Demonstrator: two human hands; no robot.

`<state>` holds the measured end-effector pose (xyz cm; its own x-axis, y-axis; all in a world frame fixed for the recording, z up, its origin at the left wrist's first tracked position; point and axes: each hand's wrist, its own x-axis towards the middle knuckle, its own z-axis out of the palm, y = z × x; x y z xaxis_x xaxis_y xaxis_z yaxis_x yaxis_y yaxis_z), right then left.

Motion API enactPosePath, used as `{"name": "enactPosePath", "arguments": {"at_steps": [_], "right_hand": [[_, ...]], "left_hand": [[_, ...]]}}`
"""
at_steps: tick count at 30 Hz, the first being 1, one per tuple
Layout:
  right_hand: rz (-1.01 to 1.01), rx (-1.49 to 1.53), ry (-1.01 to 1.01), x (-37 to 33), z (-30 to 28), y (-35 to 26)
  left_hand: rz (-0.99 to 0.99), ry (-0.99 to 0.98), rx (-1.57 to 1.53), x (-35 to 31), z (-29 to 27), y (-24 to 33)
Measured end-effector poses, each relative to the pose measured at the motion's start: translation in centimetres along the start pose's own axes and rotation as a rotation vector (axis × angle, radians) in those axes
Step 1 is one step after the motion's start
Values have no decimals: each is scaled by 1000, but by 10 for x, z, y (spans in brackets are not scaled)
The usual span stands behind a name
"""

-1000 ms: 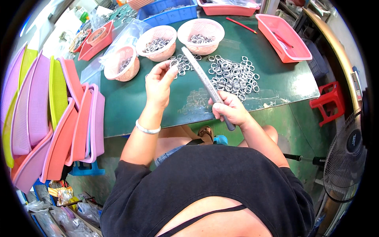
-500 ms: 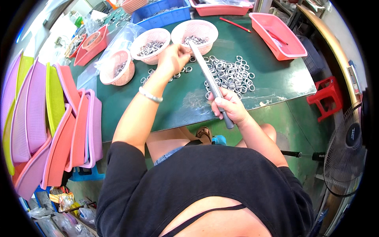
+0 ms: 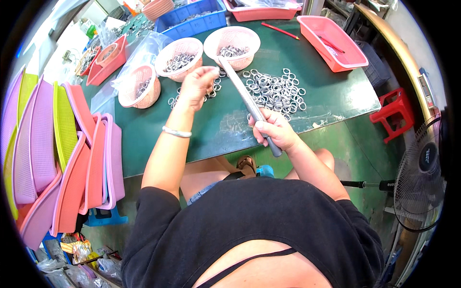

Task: The person repeatedly picks up small metal rings from a table and files their edges using a metal file. They handle the rings one at a time, filing each ring and placing it back on the table.

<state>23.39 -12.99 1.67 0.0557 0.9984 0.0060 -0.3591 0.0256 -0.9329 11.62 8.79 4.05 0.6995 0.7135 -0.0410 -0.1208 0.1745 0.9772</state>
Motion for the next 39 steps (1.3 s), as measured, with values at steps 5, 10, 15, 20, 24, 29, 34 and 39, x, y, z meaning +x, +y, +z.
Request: {"name": "enactPosePath", "arguments": {"at_steps": [5,10,15,20,24,29,34,39], "right_hand": [[20,-88,-37,3,1,3],[61,-121,-62,2,3,1],[44,-150,-56,0,5,4],[82,-236,-78,0,5,2],[87,-260,-69,1,7,2],[73,-242,-68,1,8,3],[77,-221,-54,1,7,2],[40,-153,-39,0,6,6]], "left_hand": [[53,-189,-374,-9,-7,26],[57,-434,14,-19,-6,28],[-57,-447,-39,-52,16,-3],[-52,-435,-87,-62,10,-6],[-31,-426,-96,-66,9,-1],[-23,-389,-57,-70,14,1],[-14,-232,-124,-61,15,-12],[209,32,-241,-2,-6,25]]}}
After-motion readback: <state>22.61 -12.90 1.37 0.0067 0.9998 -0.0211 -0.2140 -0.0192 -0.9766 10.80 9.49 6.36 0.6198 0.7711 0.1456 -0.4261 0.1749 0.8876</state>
